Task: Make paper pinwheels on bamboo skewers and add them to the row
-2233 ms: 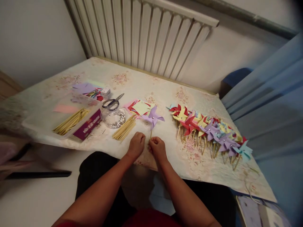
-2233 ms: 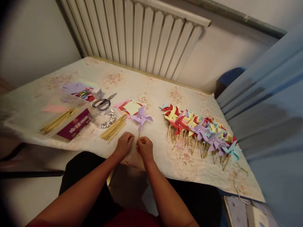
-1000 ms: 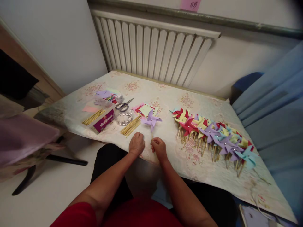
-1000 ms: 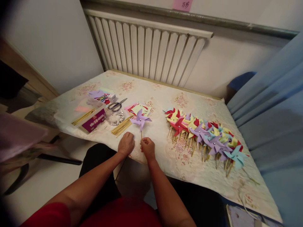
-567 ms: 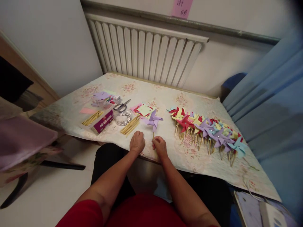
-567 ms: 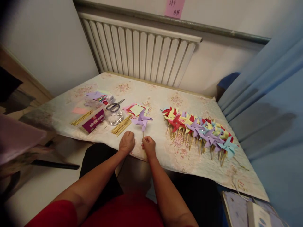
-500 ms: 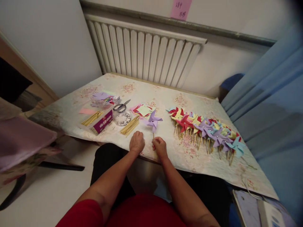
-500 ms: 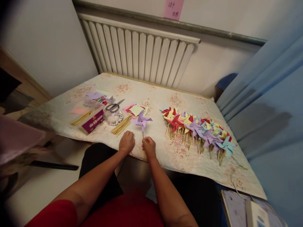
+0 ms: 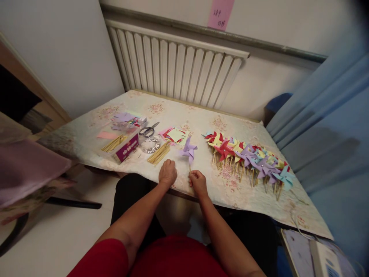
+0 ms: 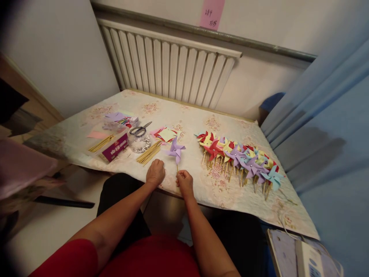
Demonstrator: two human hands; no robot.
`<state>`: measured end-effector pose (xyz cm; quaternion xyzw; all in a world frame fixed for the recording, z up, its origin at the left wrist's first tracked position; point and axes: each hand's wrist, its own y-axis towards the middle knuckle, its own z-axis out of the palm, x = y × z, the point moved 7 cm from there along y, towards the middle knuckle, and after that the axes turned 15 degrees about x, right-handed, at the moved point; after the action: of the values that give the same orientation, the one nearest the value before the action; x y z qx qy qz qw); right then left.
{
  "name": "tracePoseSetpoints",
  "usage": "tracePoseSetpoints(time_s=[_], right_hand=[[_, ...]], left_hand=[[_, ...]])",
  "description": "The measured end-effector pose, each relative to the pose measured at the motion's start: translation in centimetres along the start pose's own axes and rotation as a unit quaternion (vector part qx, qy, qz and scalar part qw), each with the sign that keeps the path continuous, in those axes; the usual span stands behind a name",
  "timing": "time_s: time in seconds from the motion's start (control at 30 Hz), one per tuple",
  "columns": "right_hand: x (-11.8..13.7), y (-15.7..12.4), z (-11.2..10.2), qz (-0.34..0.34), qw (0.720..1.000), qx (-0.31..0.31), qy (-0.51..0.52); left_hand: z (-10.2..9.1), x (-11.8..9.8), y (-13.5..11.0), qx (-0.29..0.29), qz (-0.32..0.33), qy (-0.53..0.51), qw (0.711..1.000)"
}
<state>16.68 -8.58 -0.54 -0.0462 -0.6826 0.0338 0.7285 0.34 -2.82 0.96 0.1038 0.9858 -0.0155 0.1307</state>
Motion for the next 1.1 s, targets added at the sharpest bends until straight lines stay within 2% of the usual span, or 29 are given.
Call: tracePoseSetpoints(time_s=[0.37,1.1], right_hand=[[0.42,-0.01,0.01,0.001,1.000,0.007,-0.015],[-0.09,0.40,-0.20,-0.001,1.000,0.019,0.018]], left_hand=[[0.28,0.10,0.19,0.006,-0.004,0.001,1.000],[0.25,0.05,0.24,0.002,-0.004,0.008,1.000]])
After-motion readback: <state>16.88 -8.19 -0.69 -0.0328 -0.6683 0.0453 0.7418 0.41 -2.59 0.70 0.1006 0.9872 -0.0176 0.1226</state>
